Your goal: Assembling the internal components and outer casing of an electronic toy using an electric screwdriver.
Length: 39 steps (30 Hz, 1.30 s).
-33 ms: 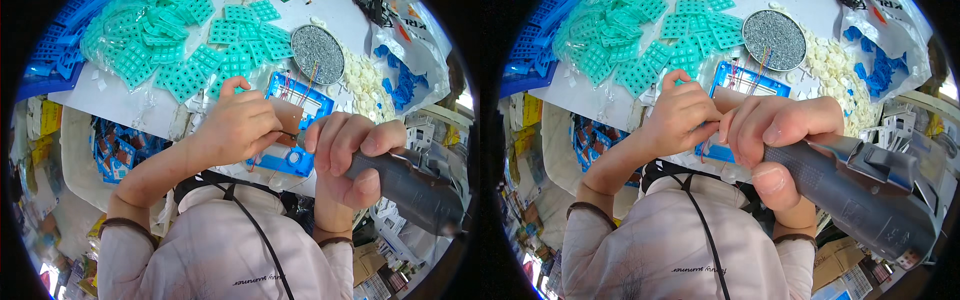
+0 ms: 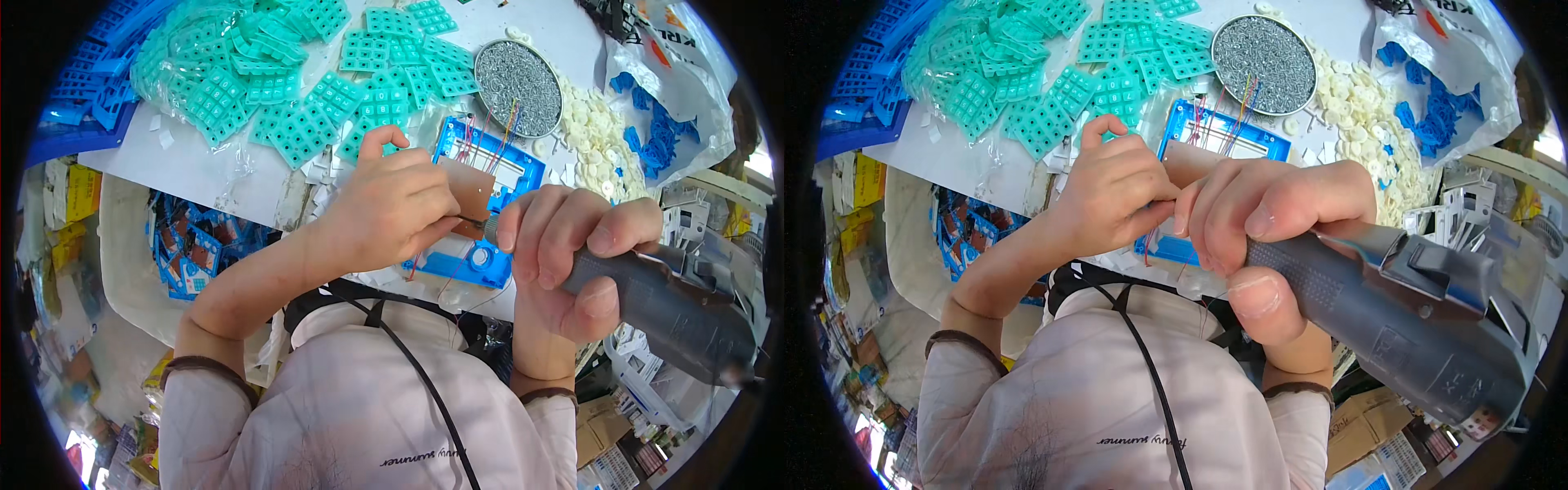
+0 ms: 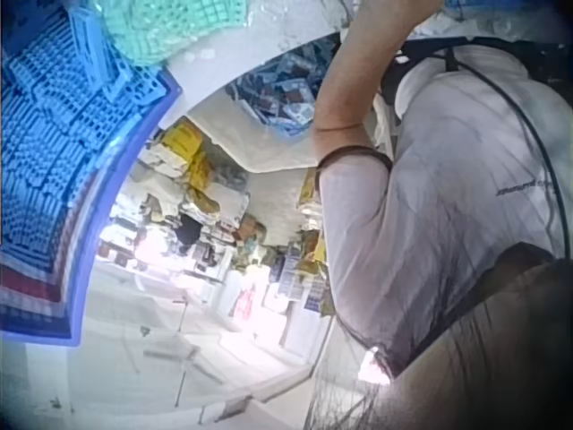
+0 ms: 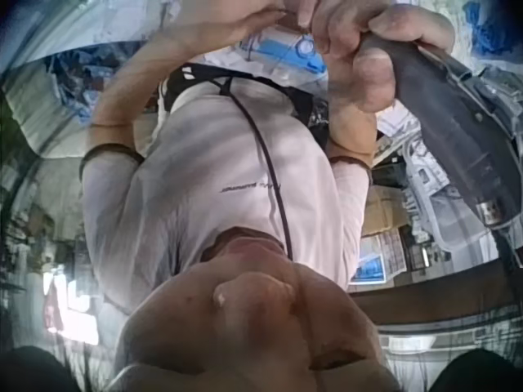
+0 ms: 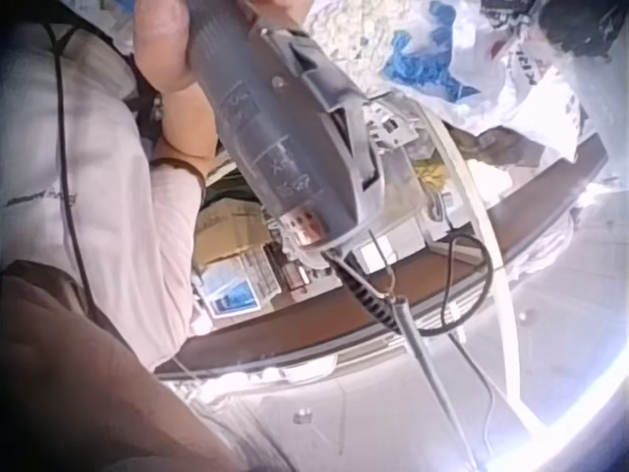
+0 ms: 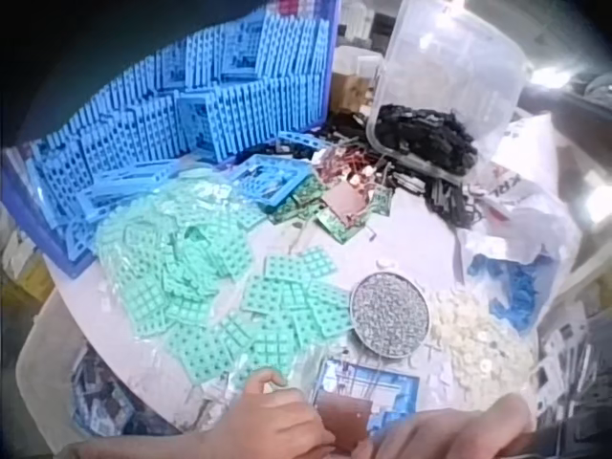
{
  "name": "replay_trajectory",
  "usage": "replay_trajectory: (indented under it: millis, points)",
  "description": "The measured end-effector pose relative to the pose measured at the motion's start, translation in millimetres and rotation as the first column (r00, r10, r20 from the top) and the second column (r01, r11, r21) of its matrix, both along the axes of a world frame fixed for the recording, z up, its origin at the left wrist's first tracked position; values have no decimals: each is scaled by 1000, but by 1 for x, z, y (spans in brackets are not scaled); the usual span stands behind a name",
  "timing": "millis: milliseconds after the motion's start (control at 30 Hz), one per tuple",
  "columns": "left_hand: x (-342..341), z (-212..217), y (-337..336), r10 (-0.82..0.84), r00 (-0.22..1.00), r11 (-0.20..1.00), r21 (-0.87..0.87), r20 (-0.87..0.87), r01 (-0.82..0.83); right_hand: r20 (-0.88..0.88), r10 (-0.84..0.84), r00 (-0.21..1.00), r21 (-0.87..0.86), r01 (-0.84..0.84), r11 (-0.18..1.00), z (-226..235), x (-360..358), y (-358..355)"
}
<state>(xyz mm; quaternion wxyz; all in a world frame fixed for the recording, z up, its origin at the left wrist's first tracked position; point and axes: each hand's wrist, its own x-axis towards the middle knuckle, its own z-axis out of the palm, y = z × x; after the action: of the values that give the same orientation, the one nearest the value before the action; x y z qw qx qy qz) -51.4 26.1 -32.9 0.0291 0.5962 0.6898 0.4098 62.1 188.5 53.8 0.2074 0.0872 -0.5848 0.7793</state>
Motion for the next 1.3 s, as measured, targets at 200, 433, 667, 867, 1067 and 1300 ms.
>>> replay_trajectory:
  millis: [200,433,667,867,1067,1300]
  points:
    - [7,5,-9,50,999,994,-94,-6,-50,60,7,998,-12,-7,1000,-20,17,-5]
    - [41,14,-16,105,993,960,-257,-43,-113,127,-113,985,40,109,993,-17,15,-14]
    - [56,8,-16,141,987,966,-226,70,-122,99,-115,988,77,108,991,-27,12,-18]
    - [59,6,-22,140,987,974,-188,79,-123,3,18,1000,155,-19,988,-36,8,-11]
    - [58,9,-23,136,986,974,-195,93,-116,89,-26,996,229,5,973,-31,6,-17]
    - [45,7,-26,68,949,981,-191,307,-9,-102,-33,994,25,36,999,-23,7,16]
